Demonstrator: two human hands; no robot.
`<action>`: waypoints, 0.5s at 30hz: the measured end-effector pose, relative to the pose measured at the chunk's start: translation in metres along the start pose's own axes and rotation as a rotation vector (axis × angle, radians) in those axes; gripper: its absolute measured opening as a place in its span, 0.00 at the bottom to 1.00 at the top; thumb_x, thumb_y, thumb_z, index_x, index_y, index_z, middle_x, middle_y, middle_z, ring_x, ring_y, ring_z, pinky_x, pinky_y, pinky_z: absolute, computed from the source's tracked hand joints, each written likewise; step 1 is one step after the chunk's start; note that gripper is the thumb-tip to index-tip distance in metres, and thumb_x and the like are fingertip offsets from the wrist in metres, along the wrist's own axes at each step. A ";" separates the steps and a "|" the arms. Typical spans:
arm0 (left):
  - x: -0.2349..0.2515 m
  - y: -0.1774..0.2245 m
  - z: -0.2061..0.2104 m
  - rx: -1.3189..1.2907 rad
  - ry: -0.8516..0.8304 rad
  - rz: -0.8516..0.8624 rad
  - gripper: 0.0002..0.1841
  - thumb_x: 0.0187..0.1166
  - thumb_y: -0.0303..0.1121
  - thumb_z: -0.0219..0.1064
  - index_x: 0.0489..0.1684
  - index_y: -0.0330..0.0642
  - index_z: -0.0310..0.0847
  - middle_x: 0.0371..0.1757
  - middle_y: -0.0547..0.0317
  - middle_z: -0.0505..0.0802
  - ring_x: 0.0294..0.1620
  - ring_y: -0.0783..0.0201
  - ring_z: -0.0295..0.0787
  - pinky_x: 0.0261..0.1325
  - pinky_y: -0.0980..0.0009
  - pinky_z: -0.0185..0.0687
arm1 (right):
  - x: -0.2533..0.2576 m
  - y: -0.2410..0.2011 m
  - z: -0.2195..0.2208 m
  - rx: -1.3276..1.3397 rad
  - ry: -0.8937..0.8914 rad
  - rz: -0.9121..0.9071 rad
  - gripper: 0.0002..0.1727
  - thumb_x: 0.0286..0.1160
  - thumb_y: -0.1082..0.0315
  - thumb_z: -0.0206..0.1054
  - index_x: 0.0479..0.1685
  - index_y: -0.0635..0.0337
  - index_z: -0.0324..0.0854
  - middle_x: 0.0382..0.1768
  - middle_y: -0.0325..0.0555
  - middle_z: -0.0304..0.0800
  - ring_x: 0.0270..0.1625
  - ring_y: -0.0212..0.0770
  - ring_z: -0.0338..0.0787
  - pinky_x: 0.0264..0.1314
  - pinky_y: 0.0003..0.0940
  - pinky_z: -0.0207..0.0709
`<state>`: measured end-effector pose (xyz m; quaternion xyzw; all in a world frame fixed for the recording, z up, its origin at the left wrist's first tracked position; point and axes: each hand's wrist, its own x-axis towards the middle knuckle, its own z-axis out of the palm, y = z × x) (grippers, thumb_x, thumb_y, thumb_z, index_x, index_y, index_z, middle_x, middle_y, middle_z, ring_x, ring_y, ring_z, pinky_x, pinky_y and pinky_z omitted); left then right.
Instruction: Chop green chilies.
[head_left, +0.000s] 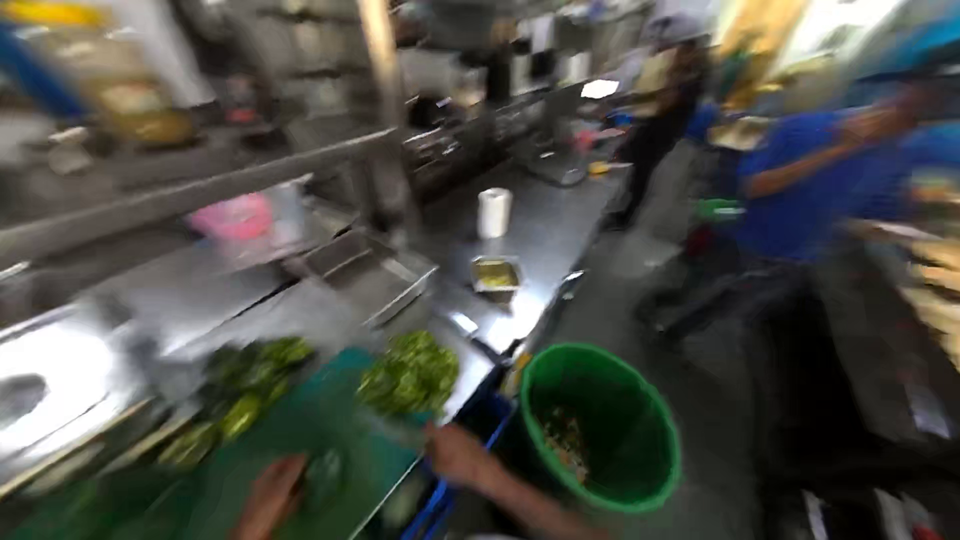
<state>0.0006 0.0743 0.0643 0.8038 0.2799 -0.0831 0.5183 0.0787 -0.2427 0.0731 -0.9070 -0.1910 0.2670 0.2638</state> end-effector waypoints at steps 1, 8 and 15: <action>-0.003 -0.004 -0.001 0.021 0.074 0.013 0.27 0.88 0.47 0.61 0.78 0.38 0.74 0.69 0.36 0.87 0.61 0.44 0.90 0.59 0.44 0.88 | 0.008 0.000 0.001 -0.020 -0.016 -0.004 0.27 0.82 0.56 0.66 0.79 0.52 0.76 0.63 0.58 0.90 0.64 0.59 0.91 0.67 0.64 0.83; -0.026 -0.014 0.039 0.263 0.341 0.094 0.39 0.64 0.56 0.83 0.74 0.45 0.80 0.72 0.45 0.86 0.66 0.48 0.88 0.69 0.47 0.85 | 0.020 -0.021 0.003 -0.176 -0.127 -0.010 0.24 0.85 0.58 0.61 0.77 0.53 0.74 0.56 0.57 0.92 0.59 0.58 0.93 0.63 0.61 0.84; -0.010 0.000 0.083 0.258 0.173 0.454 0.30 0.63 0.44 0.85 0.67 0.46 0.84 0.70 0.54 0.87 0.70 0.60 0.85 0.73 0.59 0.84 | 0.020 -0.036 -0.007 -0.437 -0.178 0.034 0.24 0.88 0.62 0.53 0.81 0.53 0.67 0.58 0.61 0.91 0.62 0.63 0.92 0.61 0.63 0.84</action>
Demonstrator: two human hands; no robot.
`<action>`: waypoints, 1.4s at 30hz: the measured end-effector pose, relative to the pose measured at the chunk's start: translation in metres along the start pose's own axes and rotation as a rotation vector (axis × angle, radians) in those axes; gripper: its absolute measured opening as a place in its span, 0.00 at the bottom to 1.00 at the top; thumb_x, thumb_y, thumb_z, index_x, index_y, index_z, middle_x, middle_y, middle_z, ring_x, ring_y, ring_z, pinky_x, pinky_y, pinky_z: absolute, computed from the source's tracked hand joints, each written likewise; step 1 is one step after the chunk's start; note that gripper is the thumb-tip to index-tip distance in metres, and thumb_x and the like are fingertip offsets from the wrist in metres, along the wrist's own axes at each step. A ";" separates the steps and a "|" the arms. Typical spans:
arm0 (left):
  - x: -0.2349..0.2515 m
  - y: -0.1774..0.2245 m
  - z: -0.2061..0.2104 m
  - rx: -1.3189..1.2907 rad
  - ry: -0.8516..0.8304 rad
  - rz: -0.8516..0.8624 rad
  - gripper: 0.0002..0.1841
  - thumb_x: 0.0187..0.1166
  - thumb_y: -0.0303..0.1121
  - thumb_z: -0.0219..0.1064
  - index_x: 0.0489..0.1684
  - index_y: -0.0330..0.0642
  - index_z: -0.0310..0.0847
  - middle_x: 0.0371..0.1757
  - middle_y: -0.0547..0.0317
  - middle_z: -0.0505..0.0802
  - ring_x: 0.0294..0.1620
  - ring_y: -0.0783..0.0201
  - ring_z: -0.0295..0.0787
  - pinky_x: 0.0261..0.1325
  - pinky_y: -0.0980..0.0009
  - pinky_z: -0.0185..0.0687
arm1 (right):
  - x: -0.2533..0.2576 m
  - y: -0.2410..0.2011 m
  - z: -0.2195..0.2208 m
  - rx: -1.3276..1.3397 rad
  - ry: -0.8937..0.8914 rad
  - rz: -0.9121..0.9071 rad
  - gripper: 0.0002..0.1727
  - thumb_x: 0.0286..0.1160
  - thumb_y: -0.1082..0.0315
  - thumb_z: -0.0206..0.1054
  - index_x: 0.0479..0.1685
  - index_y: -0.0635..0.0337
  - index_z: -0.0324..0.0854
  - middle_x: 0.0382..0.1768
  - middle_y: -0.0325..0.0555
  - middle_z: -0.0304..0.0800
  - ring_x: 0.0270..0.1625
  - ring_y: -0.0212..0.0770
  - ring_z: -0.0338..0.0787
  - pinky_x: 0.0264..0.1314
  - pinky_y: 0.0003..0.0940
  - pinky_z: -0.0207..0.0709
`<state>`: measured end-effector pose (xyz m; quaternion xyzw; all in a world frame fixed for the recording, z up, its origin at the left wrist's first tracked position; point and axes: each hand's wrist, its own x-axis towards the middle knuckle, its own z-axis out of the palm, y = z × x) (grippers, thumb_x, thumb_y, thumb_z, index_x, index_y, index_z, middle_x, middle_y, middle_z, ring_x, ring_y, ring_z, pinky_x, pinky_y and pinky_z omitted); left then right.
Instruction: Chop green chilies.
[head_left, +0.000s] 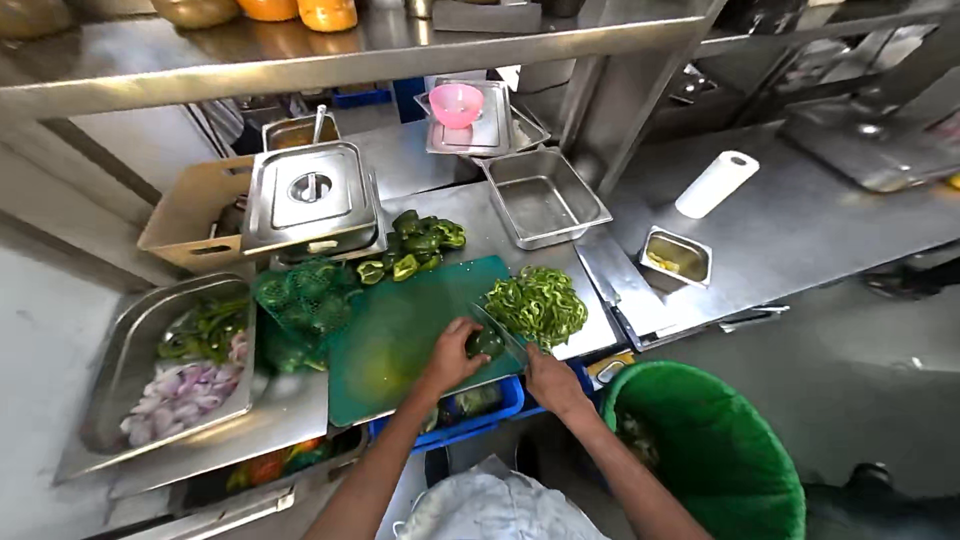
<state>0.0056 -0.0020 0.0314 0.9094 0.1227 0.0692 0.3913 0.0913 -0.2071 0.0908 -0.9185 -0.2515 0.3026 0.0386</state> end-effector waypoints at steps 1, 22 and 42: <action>0.004 0.002 0.001 0.006 -0.010 0.007 0.31 0.62 0.45 0.86 0.65 0.45 0.85 0.69 0.54 0.87 0.69 0.60 0.86 0.73 0.58 0.84 | 0.003 0.002 0.003 -0.015 -0.016 -0.001 0.25 0.88 0.62 0.53 0.83 0.52 0.65 0.58 0.61 0.91 0.61 0.63 0.92 0.61 0.63 0.84; 0.043 0.003 -0.022 0.101 -0.231 0.206 0.22 0.62 0.38 0.87 0.49 0.38 0.87 0.53 0.50 0.90 0.53 0.55 0.89 0.62 0.55 0.88 | 0.004 -0.006 -0.051 -0.183 -0.034 -0.030 0.28 0.75 0.63 0.70 0.76 0.43 0.73 0.50 0.58 0.92 0.52 0.63 0.93 0.50 0.65 0.85; 0.034 -0.012 -0.013 0.020 -0.118 0.234 0.17 0.66 0.38 0.85 0.45 0.39 0.88 0.54 0.53 0.91 0.57 0.59 0.89 0.68 0.59 0.86 | 0.033 -0.001 -0.032 -0.138 -0.105 -0.104 0.29 0.78 0.63 0.69 0.79 0.46 0.69 0.51 0.61 0.91 0.53 0.66 0.93 0.52 0.69 0.85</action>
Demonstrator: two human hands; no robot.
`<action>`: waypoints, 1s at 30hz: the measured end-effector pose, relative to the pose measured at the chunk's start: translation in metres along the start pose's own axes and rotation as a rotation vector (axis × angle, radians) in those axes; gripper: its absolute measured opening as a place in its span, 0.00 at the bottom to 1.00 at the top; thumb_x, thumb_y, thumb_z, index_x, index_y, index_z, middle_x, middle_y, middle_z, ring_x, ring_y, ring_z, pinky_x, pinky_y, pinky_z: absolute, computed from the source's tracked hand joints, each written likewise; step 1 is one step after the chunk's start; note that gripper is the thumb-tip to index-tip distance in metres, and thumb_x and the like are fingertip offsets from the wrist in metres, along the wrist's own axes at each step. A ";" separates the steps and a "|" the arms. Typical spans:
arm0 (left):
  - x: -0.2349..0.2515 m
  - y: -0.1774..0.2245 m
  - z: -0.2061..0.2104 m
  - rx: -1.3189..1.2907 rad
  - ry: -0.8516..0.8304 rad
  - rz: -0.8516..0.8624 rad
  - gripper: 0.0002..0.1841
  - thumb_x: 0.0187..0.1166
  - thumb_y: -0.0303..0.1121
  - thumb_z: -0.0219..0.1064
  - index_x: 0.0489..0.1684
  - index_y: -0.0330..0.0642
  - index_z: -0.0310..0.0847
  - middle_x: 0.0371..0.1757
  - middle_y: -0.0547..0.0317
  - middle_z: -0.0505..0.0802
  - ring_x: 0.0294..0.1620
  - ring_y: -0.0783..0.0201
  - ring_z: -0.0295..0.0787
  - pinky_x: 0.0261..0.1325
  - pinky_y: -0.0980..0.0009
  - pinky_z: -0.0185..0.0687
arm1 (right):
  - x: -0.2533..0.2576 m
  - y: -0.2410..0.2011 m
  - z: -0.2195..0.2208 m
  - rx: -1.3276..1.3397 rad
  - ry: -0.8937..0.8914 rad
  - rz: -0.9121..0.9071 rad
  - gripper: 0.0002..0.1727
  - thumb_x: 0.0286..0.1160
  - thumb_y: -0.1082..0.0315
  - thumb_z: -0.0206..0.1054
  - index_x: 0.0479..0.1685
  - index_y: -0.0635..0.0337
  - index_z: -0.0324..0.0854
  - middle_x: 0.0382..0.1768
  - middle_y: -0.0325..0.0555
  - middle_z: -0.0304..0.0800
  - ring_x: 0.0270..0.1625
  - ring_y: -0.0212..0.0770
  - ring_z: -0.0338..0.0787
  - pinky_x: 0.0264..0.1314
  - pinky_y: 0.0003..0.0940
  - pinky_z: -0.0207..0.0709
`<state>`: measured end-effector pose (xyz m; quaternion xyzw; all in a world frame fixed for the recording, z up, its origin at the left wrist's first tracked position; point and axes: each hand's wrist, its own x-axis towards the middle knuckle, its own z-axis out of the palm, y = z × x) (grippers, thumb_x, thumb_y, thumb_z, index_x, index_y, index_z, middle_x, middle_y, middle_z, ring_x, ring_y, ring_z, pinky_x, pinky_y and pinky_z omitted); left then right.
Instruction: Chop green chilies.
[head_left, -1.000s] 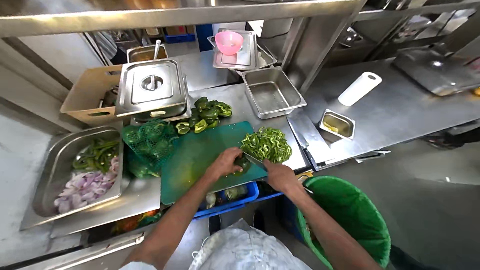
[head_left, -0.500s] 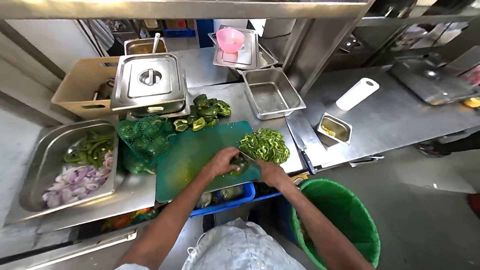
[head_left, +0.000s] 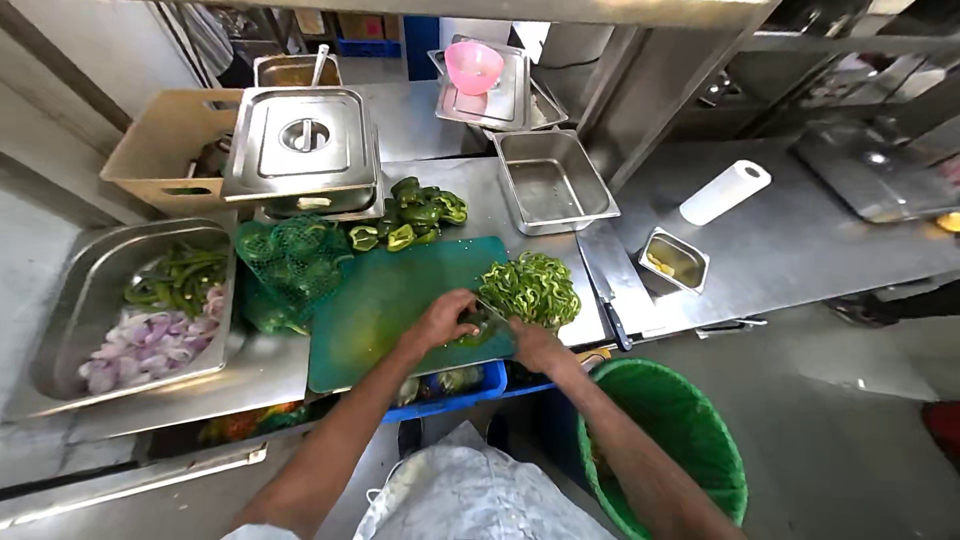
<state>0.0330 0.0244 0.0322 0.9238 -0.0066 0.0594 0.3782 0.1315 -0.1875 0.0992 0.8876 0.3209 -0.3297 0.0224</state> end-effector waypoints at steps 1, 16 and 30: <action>0.000 0.000 0.000 0.005 -0.001 -0.004 0.17 0.66 0.38 0.85 0.45 0.39 0.88 0.54 0.54 0.91 0.57 0.59 0.89 0.68 0.60 0.86 | 0.011 -0.001 0.008 0.011 -0.016 -0.018 0.27 0.83 0.62 0.66 0.80 0.47 0.66 0.52 0.61 0.91 0.54 0.65 0.93 0.52 0.68 0.85; -0.007 0.003 0.004 0.014 0.069 -0.021 0.16 0.67 0.40 0.84 0.44 0.40 0.89 0.52 0.55 0.92 0.56 0.60 0.89 0.67 0.61 0.86 | -0.024 0.014 -0.038 -0.053 -0.021 -0.038 0.21 0.83 0.61 0.65 0.75 0.42 0.75 0.49 0.56 0.92 0.53 0.62 0.93 0.51 0.67 0.84; -0.010 -0.001 0.009 -0.006 0.115 -0.002 0.15 0.67 0.40 0.84 0.42 0.42 0.89 0.52 0.56 0.92 0.58 0.62 0.89 0.67 0.61 0.86 | 0.016 0.004 0.006 -0.006 -0.031 -0.070 0.25 0.87 0.60 0.62 0.81 0.45 0.67 0.51 0.61 0.91 0.53 0.65 0.93 0.53 0.68 0.85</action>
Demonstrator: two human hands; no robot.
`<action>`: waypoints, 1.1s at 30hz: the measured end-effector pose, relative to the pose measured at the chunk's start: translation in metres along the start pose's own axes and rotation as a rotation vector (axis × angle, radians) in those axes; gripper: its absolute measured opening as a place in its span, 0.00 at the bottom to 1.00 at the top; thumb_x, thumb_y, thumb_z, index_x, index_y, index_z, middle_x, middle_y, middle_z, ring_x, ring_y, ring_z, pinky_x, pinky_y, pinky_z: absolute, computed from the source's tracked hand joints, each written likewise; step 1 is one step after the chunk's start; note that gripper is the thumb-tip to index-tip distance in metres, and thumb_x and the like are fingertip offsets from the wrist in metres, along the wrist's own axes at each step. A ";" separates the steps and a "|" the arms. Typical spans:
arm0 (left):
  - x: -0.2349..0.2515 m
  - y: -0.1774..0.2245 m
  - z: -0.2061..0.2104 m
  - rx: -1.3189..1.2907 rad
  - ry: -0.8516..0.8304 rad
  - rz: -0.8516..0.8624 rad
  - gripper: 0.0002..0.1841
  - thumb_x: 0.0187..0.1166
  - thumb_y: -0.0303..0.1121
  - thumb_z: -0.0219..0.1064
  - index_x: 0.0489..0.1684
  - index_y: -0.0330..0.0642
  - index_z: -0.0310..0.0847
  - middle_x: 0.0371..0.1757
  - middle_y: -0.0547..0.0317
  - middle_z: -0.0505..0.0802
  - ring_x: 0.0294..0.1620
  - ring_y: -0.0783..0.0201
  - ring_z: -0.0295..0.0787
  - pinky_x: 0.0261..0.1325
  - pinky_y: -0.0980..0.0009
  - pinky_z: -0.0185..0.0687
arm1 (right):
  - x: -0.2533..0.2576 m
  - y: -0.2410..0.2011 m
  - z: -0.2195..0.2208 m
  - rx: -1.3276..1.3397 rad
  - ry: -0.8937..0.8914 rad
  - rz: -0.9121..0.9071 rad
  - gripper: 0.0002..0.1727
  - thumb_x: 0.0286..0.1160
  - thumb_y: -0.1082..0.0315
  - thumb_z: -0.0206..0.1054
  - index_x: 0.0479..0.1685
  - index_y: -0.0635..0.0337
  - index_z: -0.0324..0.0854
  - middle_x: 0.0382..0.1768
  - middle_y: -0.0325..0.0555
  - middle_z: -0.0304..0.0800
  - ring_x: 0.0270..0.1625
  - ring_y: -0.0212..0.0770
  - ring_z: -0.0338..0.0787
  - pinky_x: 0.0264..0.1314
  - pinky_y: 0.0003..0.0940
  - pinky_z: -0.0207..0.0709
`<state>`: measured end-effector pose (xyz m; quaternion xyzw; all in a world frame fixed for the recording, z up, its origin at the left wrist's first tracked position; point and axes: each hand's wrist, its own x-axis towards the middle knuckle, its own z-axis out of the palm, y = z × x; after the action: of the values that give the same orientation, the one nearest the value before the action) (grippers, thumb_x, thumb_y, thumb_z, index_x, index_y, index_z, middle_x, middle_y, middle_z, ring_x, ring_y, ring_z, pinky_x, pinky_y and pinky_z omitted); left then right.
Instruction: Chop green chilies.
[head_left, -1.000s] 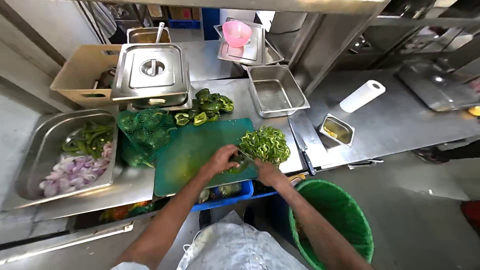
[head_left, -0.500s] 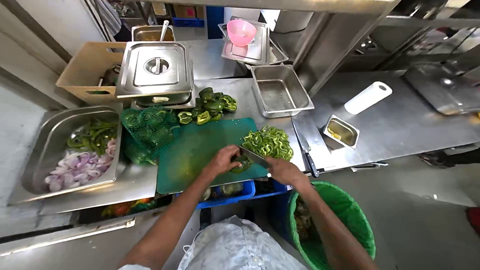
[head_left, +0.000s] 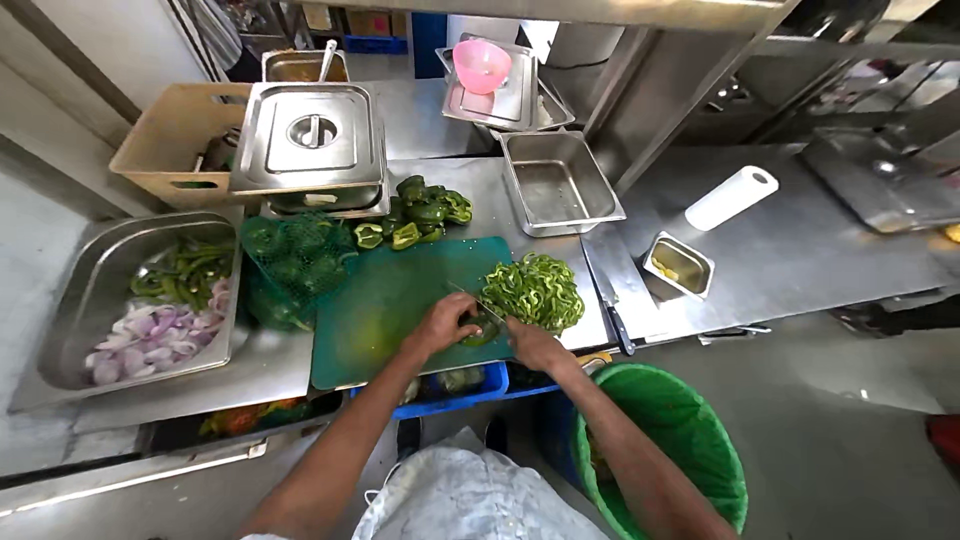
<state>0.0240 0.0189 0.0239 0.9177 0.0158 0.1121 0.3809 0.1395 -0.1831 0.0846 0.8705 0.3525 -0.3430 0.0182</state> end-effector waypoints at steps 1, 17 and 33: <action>0.000 0.000 -0.001 0.004 0.001 -0.002 0.15 0.68 0.40 0.84 0.41 0.42 0.89 0.52 0.57 0.92 0.58 0.62 0.89 0.68 0.62 0.86 | -0.006 0.001 -0.011 -0.017 0.003 -0.009 0.24 0.87 0.61 0.61 0.81 0.44 0.69 0.52 0.61 0.92 0.53 0.65 0.93 0.53 0.69 0.84; -0.007 -0.005 -0.012 0.037 -0.057 0.084 0.11 0.70 0.38 0.82 0.38 0.40 0.92 0.49 0.57 0.94 0.58 0.62 0.90 0.69 0.63 0.85 | -0.005 -0.016 0.015 0.043 0.023 0.059 0.22 0.88 0.61 0.59 0.77 0.54 0.67 0.52 0.61 0.91 0.56 0.63 0.93 0.56 0.64 0.85; 0.000 -0.006 -0.013 0.055 -0.113 0.131 0.09 0.73 0.37 0.79 0.30 0.42 0.90 0.48 0.57 0.92 0.56 0.62 0.89 0.67 0.62 0.86 | -0.037 -0.018 -0.025 -0.078 0.028 0.060 0.23 0.84 0.63 0.64 0.77 0.44 0.73 0.51 0.59 0.92 0.54 0.64 0.93 0.52 0.67 0.84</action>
<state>0.0216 0.0324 0.0290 0.9317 -0.0624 0.0845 0.3477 0.1237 -0.1846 0.1300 0.8839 0.3397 -0.3162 0.0573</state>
